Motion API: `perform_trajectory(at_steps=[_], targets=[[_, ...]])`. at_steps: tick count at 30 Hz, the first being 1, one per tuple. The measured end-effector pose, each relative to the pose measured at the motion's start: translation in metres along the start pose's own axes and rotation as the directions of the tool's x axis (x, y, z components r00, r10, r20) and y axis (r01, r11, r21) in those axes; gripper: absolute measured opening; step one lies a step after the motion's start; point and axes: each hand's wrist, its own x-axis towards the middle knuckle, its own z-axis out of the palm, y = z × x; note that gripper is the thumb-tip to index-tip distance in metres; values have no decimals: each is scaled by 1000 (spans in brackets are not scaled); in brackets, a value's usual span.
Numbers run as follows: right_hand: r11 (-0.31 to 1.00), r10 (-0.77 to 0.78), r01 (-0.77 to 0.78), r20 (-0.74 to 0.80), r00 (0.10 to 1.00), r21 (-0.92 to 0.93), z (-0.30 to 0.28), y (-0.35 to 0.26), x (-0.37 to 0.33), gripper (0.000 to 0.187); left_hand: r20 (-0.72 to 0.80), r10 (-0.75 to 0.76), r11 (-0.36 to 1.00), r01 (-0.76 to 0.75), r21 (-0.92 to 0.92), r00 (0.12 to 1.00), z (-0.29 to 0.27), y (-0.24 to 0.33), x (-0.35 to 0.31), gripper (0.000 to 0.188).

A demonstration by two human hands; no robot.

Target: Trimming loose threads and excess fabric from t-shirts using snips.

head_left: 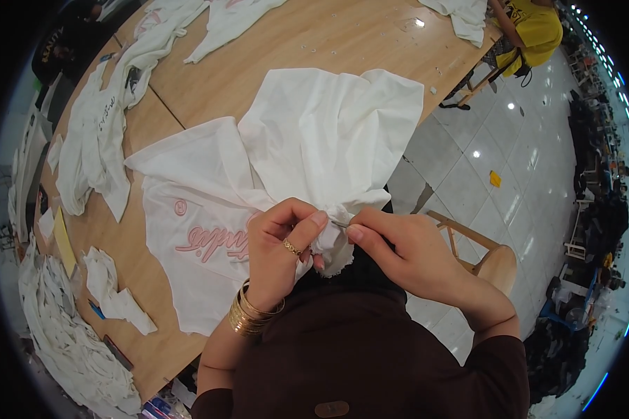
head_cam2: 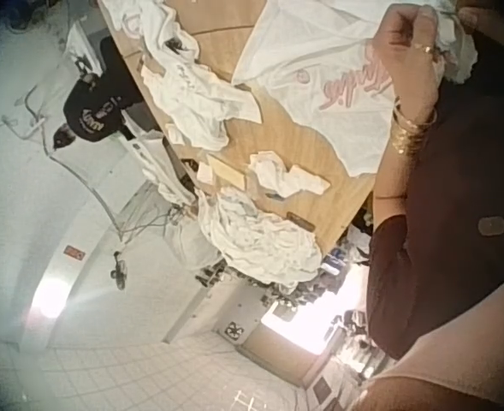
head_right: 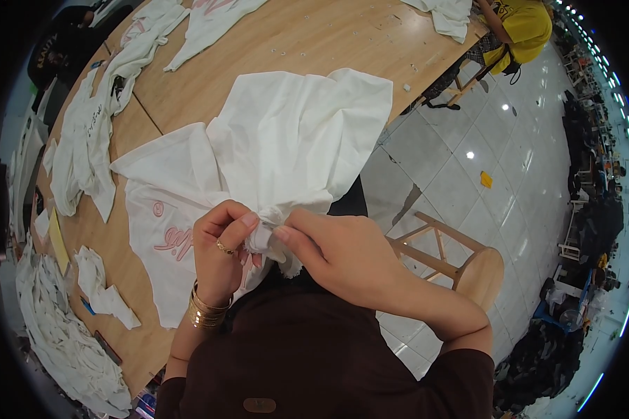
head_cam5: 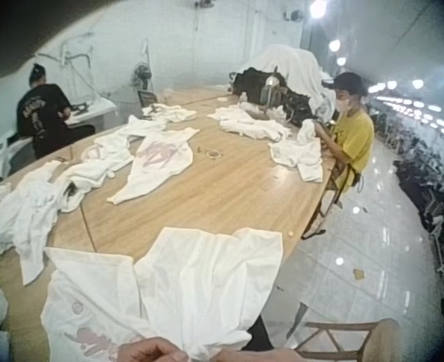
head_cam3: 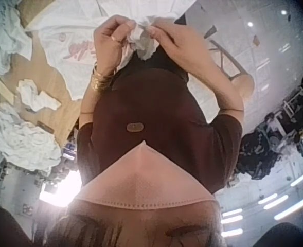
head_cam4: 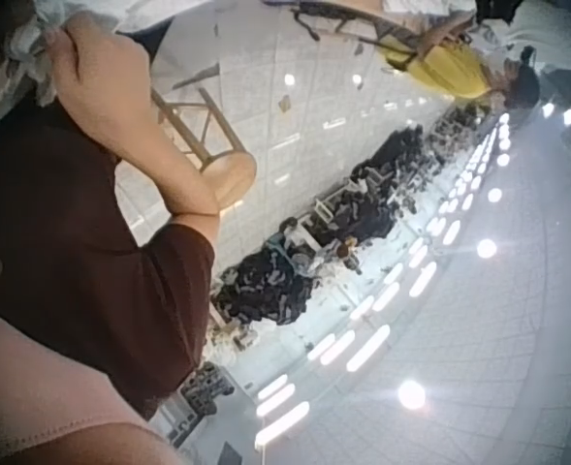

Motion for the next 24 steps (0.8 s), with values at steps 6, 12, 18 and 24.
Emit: perform_trajectory(at_steps=[6,12,18,24], targets=[[995,-39,33,-57,998,-92,1,-1,-1,27,26,45,996,-46,76,999,1,-1,-2,11],[982,-103,86,-98,990,-171,2,-1,-3,27,5,65,996,-65,68,998,2,-1,-4,11],[968,-117,84,-133,984,-235,3,1,-5,21,5,78,995,-78,64,997,3,-2,-5,11],[968,-136,100,-148,980,-231,3,3,-5,21,16,54,996,-55,76,998,2,-1,-4,11]])
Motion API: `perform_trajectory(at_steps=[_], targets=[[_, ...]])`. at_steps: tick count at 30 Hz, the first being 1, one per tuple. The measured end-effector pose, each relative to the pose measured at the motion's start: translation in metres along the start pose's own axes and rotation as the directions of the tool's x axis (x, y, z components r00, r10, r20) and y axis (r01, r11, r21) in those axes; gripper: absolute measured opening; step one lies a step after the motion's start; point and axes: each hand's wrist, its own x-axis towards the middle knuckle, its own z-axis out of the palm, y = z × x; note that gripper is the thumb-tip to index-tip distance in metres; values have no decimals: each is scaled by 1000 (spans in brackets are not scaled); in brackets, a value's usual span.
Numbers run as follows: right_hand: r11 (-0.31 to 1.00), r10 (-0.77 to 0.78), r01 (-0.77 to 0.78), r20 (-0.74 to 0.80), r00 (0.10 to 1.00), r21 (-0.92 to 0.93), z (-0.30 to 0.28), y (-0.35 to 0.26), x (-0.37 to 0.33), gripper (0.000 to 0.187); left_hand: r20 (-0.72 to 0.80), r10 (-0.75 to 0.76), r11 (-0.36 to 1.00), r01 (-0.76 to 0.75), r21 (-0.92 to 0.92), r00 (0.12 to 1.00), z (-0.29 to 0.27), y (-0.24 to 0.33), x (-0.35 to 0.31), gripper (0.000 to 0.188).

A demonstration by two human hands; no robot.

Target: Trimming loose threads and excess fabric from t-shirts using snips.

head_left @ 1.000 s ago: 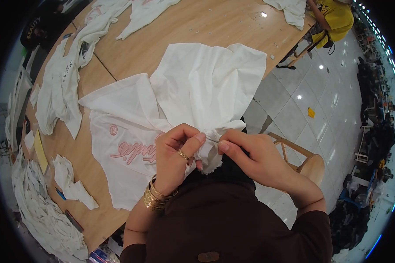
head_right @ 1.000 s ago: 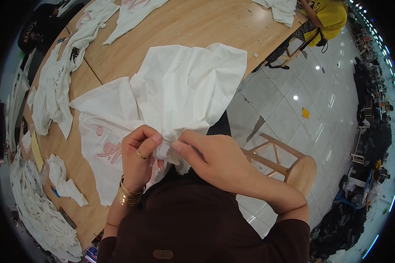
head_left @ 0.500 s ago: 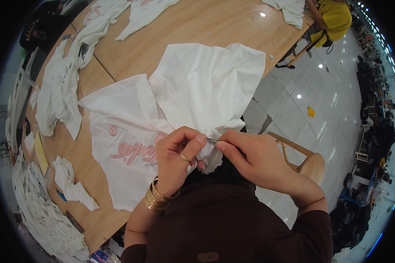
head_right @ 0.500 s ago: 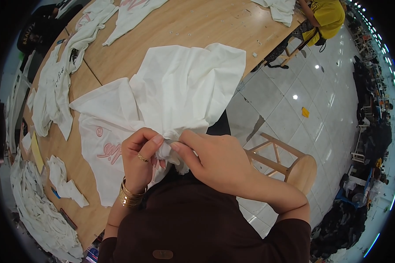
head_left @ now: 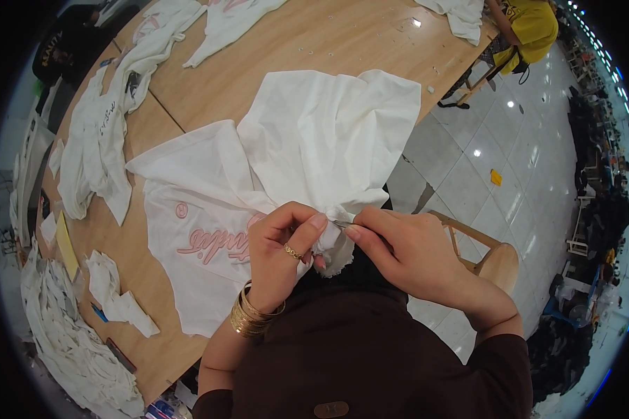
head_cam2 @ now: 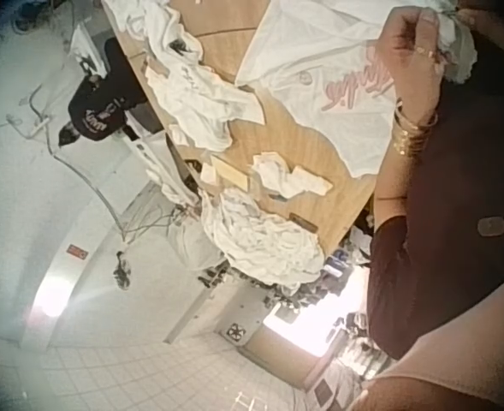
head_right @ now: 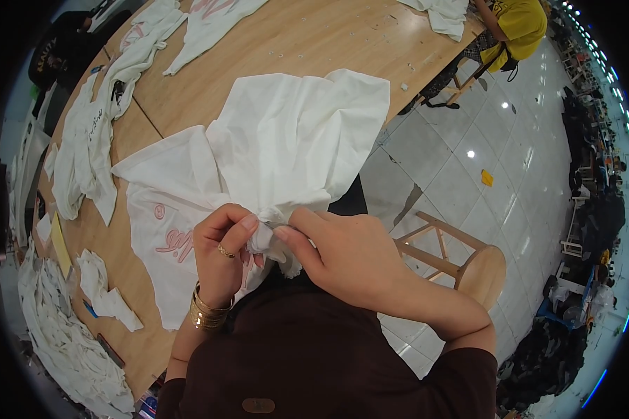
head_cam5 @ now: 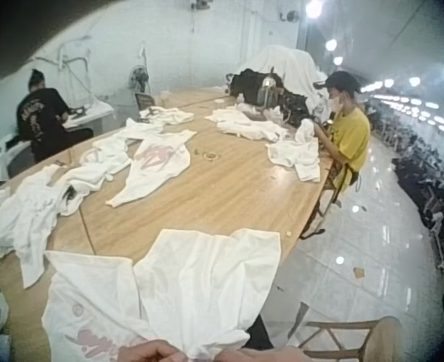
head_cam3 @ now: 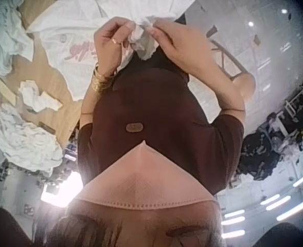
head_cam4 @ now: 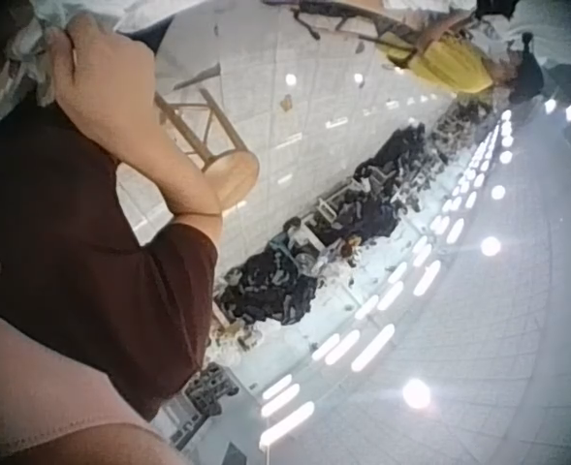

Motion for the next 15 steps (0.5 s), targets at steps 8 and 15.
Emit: perform_trajectory(at_steps=[8,15], targets=[[1000,-10,10,-14,1000,7,-1,1,-2,20,-18,30,1000,-29,8,999,2,-3,-1,12],[1000,-8,8,-10,1000,10,0,1,-3,20,-2,52,999,-52,-10,999,3,-3,-1,11]])
